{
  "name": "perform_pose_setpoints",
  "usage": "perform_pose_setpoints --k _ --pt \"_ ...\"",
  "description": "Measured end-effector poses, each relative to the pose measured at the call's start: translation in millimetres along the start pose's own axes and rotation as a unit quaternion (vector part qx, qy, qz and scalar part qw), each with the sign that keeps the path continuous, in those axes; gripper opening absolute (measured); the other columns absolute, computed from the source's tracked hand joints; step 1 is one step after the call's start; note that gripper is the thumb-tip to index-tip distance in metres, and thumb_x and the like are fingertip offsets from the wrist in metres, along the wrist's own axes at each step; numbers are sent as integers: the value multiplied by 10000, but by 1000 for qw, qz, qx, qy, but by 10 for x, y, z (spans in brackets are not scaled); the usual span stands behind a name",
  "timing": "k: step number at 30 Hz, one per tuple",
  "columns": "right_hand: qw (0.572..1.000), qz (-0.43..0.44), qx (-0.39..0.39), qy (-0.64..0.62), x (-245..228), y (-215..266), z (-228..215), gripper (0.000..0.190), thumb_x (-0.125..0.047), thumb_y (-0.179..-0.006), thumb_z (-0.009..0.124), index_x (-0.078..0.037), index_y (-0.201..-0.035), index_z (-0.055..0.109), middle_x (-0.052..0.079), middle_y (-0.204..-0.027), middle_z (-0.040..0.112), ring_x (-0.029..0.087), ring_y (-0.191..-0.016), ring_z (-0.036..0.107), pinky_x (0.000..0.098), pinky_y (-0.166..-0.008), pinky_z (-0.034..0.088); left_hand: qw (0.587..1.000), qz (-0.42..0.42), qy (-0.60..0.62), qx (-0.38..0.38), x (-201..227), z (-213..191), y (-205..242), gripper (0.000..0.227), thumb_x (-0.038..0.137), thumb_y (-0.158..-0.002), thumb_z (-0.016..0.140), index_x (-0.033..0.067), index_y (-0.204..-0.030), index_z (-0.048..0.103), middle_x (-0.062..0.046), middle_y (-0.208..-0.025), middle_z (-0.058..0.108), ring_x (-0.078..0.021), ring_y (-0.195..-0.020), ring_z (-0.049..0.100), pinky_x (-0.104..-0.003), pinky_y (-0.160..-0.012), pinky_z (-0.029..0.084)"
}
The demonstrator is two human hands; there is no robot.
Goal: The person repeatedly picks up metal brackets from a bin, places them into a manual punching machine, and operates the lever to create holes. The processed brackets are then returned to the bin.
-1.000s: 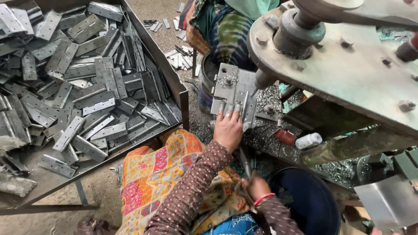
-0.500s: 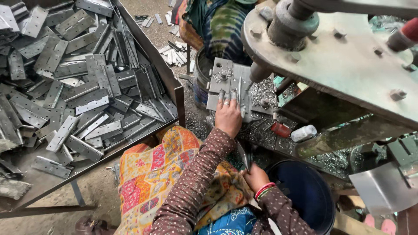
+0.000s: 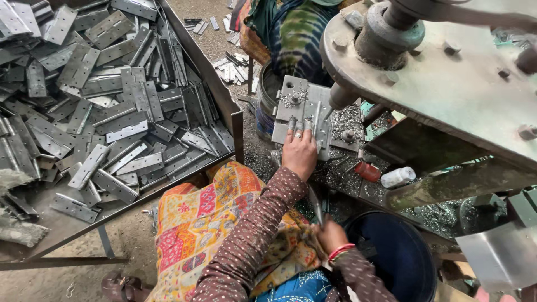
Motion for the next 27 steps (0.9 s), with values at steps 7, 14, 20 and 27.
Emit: perform_pose_setpoints --k 7,14,20,27 --pt "996 -50 65 21 -133 65 -155 467 -435 -857 718 -21 -1024 583 270 -852 707 467 -852 694 536 -715 554 997 -18 13 -74 34 291 -273 247 135 -970 546 23 -1112 714 -173 -1365 605 -312 -1223 601 -511 -1168 332" --pt "998 -47 45 -17 24 -47 -28 439 -410 -828 732 -24 -986 597 261 -872 717 465 -845 696 530 -721 549 999 -12 21 -48 -55 272 -259 309 164 -989 518 18 -1191 700 -157 -1447 565 -319 -1299 567 -541 -1181 283" --pt "999 -34 14 23 66 -112 -195 474 -432 -828 738 -7 -968 582 261 -847 712 451 -812 704 516 -710 556 999 -4 -13 -40 -138 343 -508 317 207 -938 531 63 -1150 718 -152 -1462 535 -313 -1374 475 -540 -1225 144" --pt "995 -49 88 3 214 -83 437 536 -492 -892 610 -39 -1173 560 273 -874 718 497 -834 676 568 -713 528 996 -23 61 -54 -208 196 -479 280 191 -976 513 113 -1095 754 -102 -1411 604 -231 -1308 558 -522 -1252 189"
Point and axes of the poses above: each hand's wrist, its own y-axis away from the middle knuckle, its own z-axis out of the palm, x = y × z, the point moved 8 cm from there along -y, towards the middle knuckle
